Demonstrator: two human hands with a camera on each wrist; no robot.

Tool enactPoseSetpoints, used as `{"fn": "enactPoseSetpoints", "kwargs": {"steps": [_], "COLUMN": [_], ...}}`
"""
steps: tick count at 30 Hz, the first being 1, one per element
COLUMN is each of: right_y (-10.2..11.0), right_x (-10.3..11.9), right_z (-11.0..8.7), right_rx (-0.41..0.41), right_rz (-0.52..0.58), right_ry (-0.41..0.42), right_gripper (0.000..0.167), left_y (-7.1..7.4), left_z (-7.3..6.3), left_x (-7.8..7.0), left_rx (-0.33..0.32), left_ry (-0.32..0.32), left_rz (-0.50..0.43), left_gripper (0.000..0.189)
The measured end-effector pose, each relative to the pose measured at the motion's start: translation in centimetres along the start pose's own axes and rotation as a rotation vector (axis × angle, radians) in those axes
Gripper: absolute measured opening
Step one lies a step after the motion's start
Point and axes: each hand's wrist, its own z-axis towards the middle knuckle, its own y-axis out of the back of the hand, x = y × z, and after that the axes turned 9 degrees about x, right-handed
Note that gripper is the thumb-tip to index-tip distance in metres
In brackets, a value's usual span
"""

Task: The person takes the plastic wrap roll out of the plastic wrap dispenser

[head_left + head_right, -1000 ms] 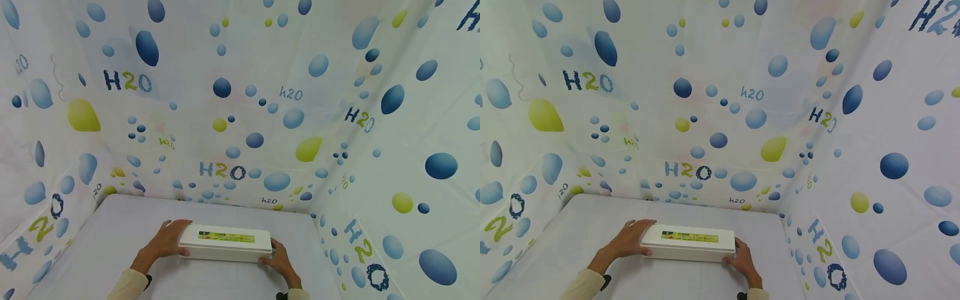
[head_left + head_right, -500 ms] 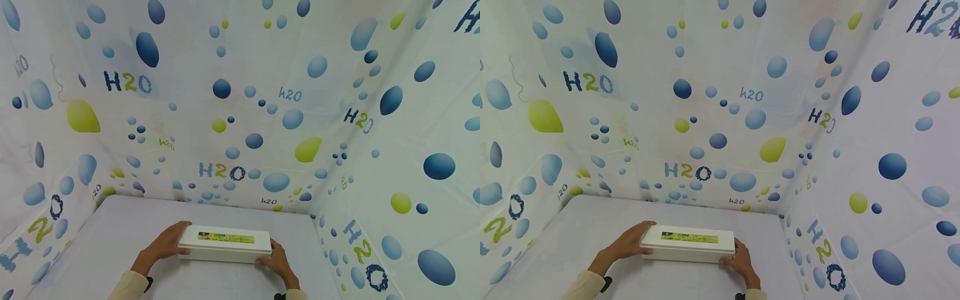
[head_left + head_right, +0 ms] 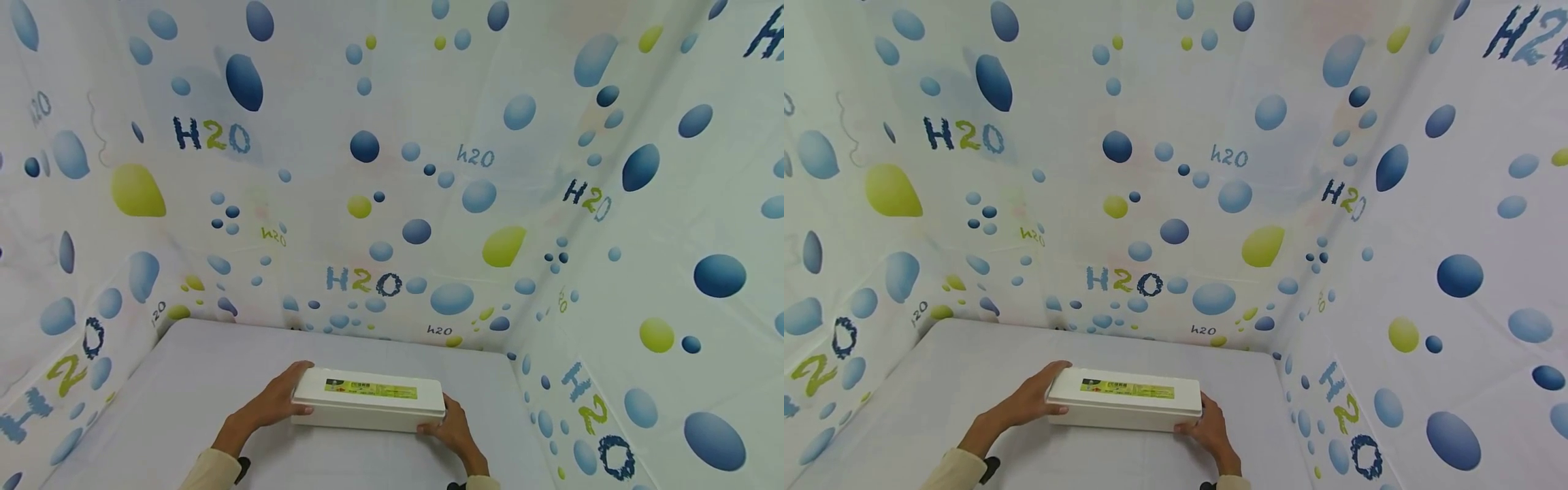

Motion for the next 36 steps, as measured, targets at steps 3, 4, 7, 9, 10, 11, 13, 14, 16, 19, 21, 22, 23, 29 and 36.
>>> {"fn": "enactPoseSetpoints", "kwargs": {"steps": [3, 4, 7, 9, 10, 11, 13, 14, 16, 19, 21, 22, 23, 29, 36], "right_y": [0.0, 0.0, 0.0, 0.0, 0.0, 0.1, 0.0, 0.0, 0.0, -0.1, -0.1, -0.1, -0.1, -0.2, -0.1], "right_x": [0.3, 0.3, 0.5, 0.5, 0.6, 0.6, 0.5, 0.5, 0.3, 0.2, 0.2, 0.2, 0.2, 0.3, 0.5], "right_z": [-0.2, -0.2, -0.3, -0.3, -0.3, -0.2, -0.2, -0.2, -0.3, -0.4, -0.5, -0.5, -0.5, -0.5, -0.5], "right_rx": [-0.005, -0.006, -0.002, -0.002, -0.002, -0.003, -0.006, -0.008, -0.010, -0.007, -0.004, -0.002, -0.001, 0.000, 0.003], "right_rz": [-0.003, -0.007, -0.008, -0.003, 0.002, 0.006, 0.011, 0.011, 0.010, 0.012, 0.018, 0.021, 0.022, 0.018, 0.008], "right_ry": [-0.005, -0.001, -0.013, -0.004, -0.002, -0.002, 0.005, 0.003, -0.004, -0.009, -0.012, -0.014, -0.015, -0.017, -0.006], "right_gripper": [0.091, 0.090, 0.089, 0.088, 0.087, 0.087, 0.086, 0.085, 0.084, 0.083, 0.084, 0.084, 0.085, 0.085, 0.082], "left_y": [0.2, 0.3, 0.6, 0.7, 0.8, 0.8, 0.8, 0.8, 0.6, 0.3, 0.0, -0.1, -0.1, -0.2, 0.1], "left_z": [0.1, 0.1, 0.2, 0.2, 0.3, 0.3, 0.2, 0.2, 0.1, -0.1, -0.1, -0.1, -0.1, -0.1, -0.5], "left_x": [0.0, 0.0, -0.1, -0.3, -0.3, -0.4, -0.6, -0.6, -0.6, -0.5, -0.3, -0.2, -0.1, -0.1, -0.1], "left_rx": [0.002, 0.002, 0.002, -0.002, -0.002, -0.003, 0.000, 0.004, 0.011, 0.014, 0.008, 0.004, 0.001, -0.012, -0.045], "left_ry": [-0.007, -0.010, -0.037, -0.055, -0.060, -0.059, -0.052, -0.046, -0.033, -0.019, -0.017, -0.018, -0.018, -0.034, -0.044], "left_rz": [-0.004, -0.007, 0.005, 0.004, 0.001, -0.005, -0.012, -0.014, -0.019, -0.022, -0.016, -0.016, -0.017, -0.026, -0.011], "left_gripper": [0.103, 0.103, 0.100, 0.093, 0.090, 0.087, 0.083, 0.082, 0.082, 0.081, 0.081, 0.081, 0.081, 0.080, 0.081]}}
